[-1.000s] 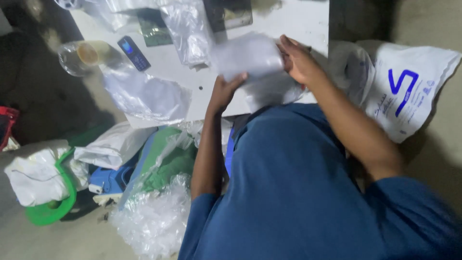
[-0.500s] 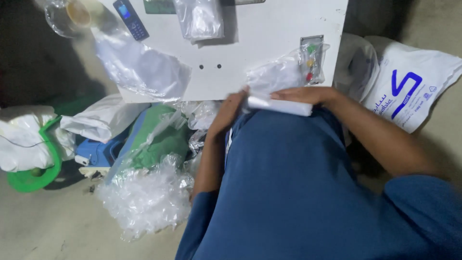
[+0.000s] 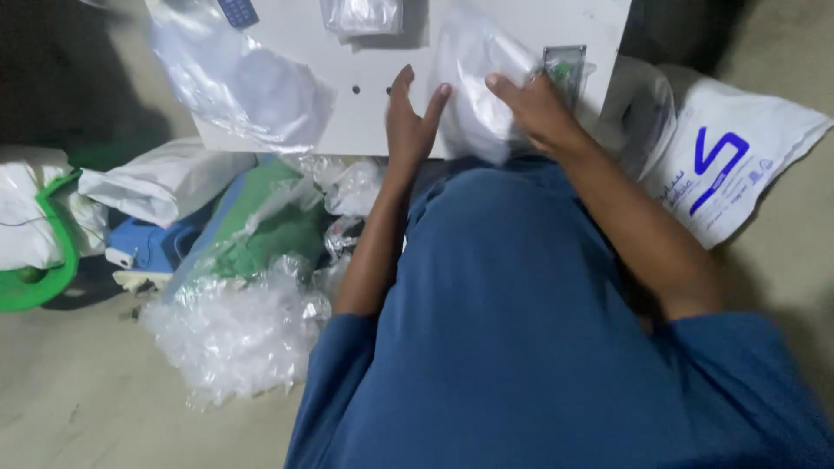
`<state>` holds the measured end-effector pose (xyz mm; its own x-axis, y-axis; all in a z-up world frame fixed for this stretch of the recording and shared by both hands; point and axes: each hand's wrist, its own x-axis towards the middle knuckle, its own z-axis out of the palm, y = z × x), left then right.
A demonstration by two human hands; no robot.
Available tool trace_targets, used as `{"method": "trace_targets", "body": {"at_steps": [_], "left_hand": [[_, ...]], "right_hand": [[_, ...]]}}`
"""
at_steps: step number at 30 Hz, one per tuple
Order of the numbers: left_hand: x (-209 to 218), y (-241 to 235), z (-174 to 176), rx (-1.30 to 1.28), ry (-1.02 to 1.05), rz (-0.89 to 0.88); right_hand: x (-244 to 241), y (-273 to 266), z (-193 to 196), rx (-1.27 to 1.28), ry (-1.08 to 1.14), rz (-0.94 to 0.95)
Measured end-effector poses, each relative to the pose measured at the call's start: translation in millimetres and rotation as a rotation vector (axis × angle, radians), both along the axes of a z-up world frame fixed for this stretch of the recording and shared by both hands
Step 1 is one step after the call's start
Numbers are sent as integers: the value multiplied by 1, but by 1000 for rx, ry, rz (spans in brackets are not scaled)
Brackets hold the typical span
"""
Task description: Folding and organizing clear plastic bags on a machine's work surface in a factory setting.
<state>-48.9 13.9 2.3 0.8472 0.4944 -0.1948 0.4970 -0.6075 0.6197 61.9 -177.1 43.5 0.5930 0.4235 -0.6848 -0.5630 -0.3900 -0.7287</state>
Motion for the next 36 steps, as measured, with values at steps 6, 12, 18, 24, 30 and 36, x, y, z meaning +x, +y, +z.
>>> {"method": "trace_targets", "body": {"at_steps": [6,12,18,24,30,36], "left_hand": [[38,-11,51,-1441,-165,589],[30,-40,3,-1520,-350,458],[-9,-34,-77,2,255,-361],[-27,-22,-54,211,-339,-412],[-44,-14,-68,224,-121,-207],[-43,-16,-79,514,188,-498]], "right_hand": [[-1,13,41,70,46,-265],[-6,-16,-3,334,361,-371],[14,-36,-15,97,-89,-531],[23,-47,7,208,-212,-423],[4,-11,-55,-221,-141,-53],[-10,3,-153,-315,-489,83]]}}
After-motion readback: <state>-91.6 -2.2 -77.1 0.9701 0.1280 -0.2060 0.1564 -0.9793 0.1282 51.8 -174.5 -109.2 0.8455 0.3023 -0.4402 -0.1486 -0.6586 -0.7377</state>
